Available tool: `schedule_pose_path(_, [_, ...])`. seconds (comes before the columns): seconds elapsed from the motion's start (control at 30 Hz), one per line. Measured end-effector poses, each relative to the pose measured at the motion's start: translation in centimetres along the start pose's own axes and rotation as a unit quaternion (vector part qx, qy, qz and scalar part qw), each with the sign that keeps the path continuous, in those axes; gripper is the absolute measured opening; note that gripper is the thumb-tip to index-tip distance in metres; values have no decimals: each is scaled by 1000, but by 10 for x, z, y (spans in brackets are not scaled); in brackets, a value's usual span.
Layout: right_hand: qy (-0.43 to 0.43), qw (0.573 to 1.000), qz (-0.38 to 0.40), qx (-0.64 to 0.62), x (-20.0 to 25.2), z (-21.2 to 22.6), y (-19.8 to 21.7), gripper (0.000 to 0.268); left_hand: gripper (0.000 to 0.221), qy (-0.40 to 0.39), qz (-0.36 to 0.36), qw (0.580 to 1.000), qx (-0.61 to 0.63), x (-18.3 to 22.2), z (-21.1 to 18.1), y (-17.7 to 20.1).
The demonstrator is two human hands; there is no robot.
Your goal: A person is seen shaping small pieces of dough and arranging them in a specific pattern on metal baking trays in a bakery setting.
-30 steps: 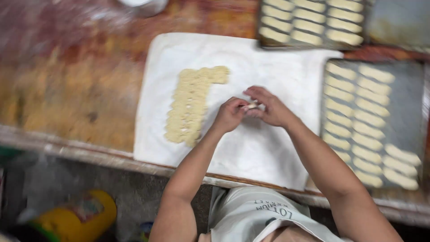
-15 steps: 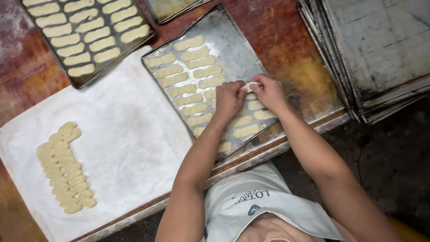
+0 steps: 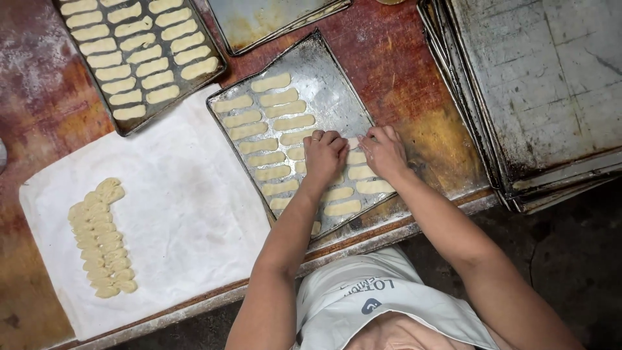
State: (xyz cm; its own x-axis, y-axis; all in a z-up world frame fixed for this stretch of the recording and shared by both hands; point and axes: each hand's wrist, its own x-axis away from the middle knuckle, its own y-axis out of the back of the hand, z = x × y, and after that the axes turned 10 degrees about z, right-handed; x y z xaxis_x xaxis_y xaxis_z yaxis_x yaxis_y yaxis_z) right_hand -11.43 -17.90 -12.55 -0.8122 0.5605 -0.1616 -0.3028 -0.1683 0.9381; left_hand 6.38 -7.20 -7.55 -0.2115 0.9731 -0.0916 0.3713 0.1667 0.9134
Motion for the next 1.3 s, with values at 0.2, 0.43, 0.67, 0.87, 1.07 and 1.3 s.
schedule_pose_path(0.2, [-44,958,273,71,-4,78,91,77,63,17,249,968,-5,11,-61,72])
schedule_pose_path(0.43, [-89,915,368,136,-11,74,101,77,80,54,355,926,-119,8,-59,88])
schedule_pose_path(0.67, [-124,892,405,158,-23,109,121,76,79,61,248,965,-55,42,-19,79])
schedule_pose_path(0.87, [-17,964,248,98,-78,175,45,80,62,199,-100,975,-17,160,158,94])
schedule_pose_path(1.07, [209,957,193,-61,-163,416,-94,38,27,310,-256,908,-121,309,360,156])
schedule_pose_path(1.3, [325,923,196,58,-271,582,-159,28,17,249,-186,941,-131,315,449,197])
